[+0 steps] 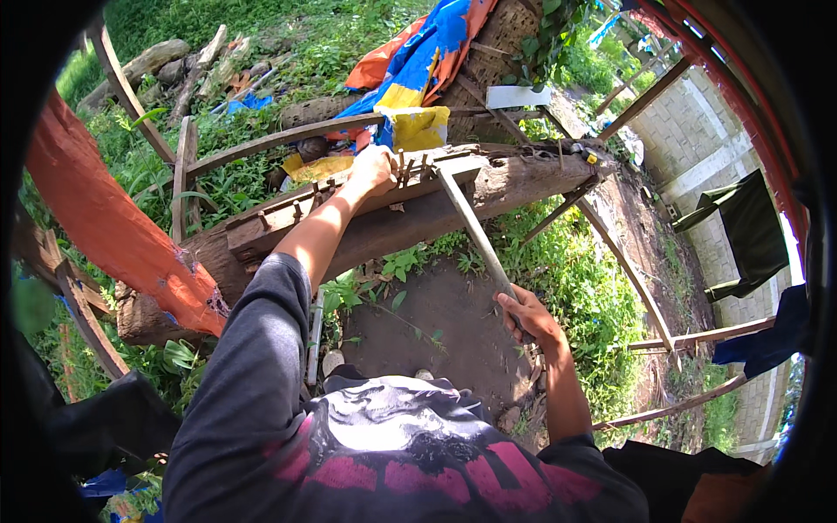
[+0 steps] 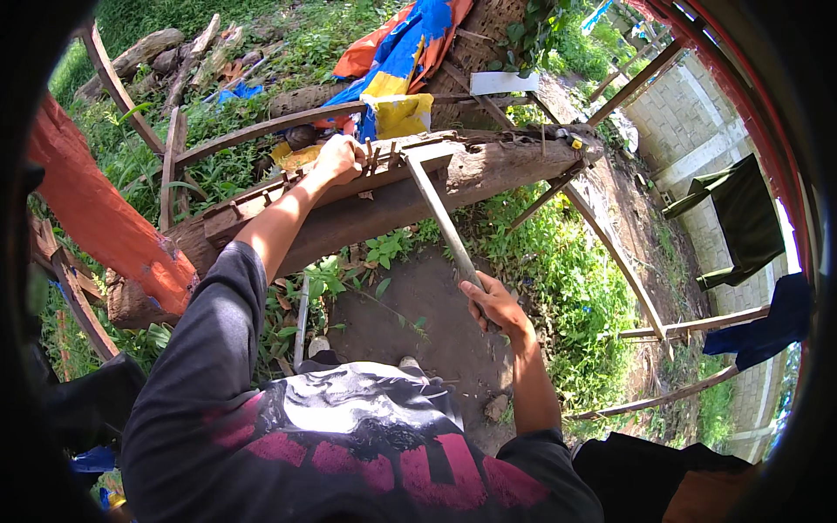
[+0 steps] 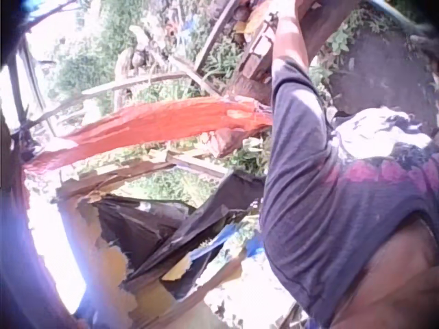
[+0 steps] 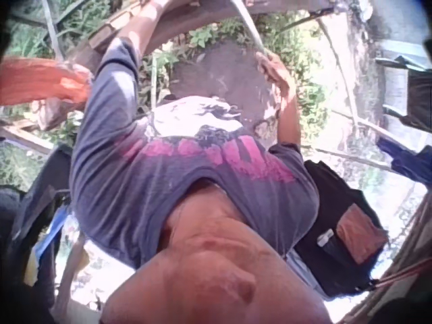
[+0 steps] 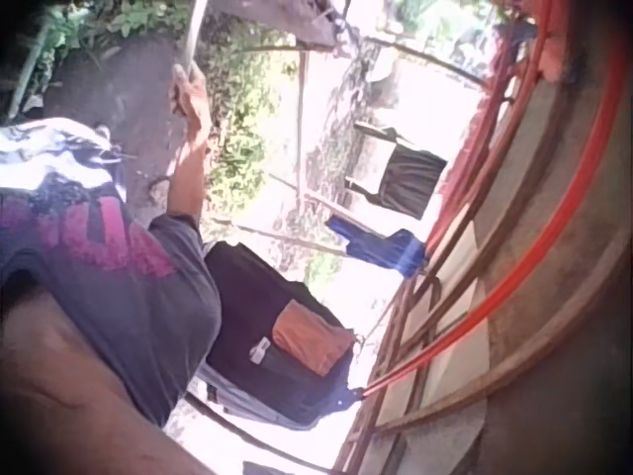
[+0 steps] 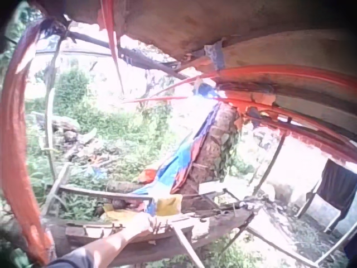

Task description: The person uses a metal file to shape a piece of wood clamped to a wooden workbench. They repeatedly file the wood's surface, repositioning the wood and adjusting their grip on the file as they work.

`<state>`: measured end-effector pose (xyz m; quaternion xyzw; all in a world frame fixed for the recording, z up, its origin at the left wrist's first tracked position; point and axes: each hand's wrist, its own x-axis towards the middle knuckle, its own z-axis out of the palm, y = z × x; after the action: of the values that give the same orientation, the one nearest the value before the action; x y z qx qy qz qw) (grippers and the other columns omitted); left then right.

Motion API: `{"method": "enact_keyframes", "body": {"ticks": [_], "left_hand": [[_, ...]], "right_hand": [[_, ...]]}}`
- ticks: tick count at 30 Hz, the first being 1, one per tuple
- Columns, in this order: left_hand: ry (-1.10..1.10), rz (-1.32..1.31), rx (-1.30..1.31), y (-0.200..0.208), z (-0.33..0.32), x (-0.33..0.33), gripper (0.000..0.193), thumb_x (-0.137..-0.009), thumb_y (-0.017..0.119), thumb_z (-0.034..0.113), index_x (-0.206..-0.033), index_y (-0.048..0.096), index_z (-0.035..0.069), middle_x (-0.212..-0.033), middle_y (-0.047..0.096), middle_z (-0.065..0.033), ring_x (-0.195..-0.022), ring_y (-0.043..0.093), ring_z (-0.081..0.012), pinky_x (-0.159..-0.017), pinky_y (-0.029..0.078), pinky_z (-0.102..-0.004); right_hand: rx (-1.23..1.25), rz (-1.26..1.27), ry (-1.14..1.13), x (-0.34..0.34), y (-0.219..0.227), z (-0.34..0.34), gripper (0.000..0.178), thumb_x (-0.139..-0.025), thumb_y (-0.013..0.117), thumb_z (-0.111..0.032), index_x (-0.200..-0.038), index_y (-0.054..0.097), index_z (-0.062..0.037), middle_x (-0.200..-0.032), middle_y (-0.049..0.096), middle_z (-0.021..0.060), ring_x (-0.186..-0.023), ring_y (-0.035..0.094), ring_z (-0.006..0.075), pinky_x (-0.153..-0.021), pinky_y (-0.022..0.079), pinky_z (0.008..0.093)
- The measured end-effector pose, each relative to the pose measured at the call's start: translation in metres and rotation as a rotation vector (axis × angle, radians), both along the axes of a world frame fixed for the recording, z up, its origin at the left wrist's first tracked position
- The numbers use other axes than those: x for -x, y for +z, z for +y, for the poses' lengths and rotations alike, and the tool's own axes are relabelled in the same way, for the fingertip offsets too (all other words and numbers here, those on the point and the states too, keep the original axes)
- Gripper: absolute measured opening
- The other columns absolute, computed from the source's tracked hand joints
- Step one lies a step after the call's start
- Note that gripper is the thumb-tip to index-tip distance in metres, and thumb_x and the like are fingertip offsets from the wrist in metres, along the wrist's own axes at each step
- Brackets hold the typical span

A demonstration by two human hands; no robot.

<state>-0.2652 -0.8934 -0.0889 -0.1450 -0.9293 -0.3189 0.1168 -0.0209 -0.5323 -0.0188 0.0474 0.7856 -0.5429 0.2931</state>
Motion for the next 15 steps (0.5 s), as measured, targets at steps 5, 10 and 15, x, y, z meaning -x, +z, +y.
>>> {"method": "enact_keyframes", "body": {"ticks": [5,10,15], "left_hand": [[-0.019,-0.019,0.004,0.003,-0.008,0.001,0.007,-0.069,0.065,0.012,-0.070,0.071,0.007,-0.069,0.067,-0.0156,-0.064,0.068,-0.0291,-0.065,0.053,-0.0386],[0.054,-0.092,0.041,0.017,0.003,-0.002,0.014,-0.069,0.067,0.015,-0.077,0.079,0.014,-0.076,0.073,-0.0134,-0.076,0.072,-0.0308,-0.077,0.058,-0.0388],[0.155,-0.157,0.007,0.000,0.008,0.011,0.013,-0.070,0.072,0.018,-0.077,0.078,0.009,-0.081,0.073,-0.0186,-0.078,0.072,-0.0346,-0.076,0.058,-0.0415]], "right_hand": [[0.122,-0.041,-0.003,0.005,0.000,-0.003,0.037,-0.101,0.060,-0.043,-0.110,0.054,-0.0072,-0.059,0.052,0.0002,-0.040,0.048,0.0083,-0.036,0.037,0.0242],[0.567,-0.361,-0.139,-0.006,0.006,-0.011,0.034,-0.101,0.060,-0.039,-0.107,0.055,-0.0052,-0.060,0.044,-0.0026,-0.040,0.036,0.0059,-0.038,0.031,0.0233],[0.754,-0.474,-0.401,-0.032,0.017,-0.092,0.027,-0.099,0.063,-0.029,-0.086,0.047,-0.0115,-0.056,0.041,-0.0021,-0.037,0.039,0.0081,-0.036,0.035,0.0268]]}}
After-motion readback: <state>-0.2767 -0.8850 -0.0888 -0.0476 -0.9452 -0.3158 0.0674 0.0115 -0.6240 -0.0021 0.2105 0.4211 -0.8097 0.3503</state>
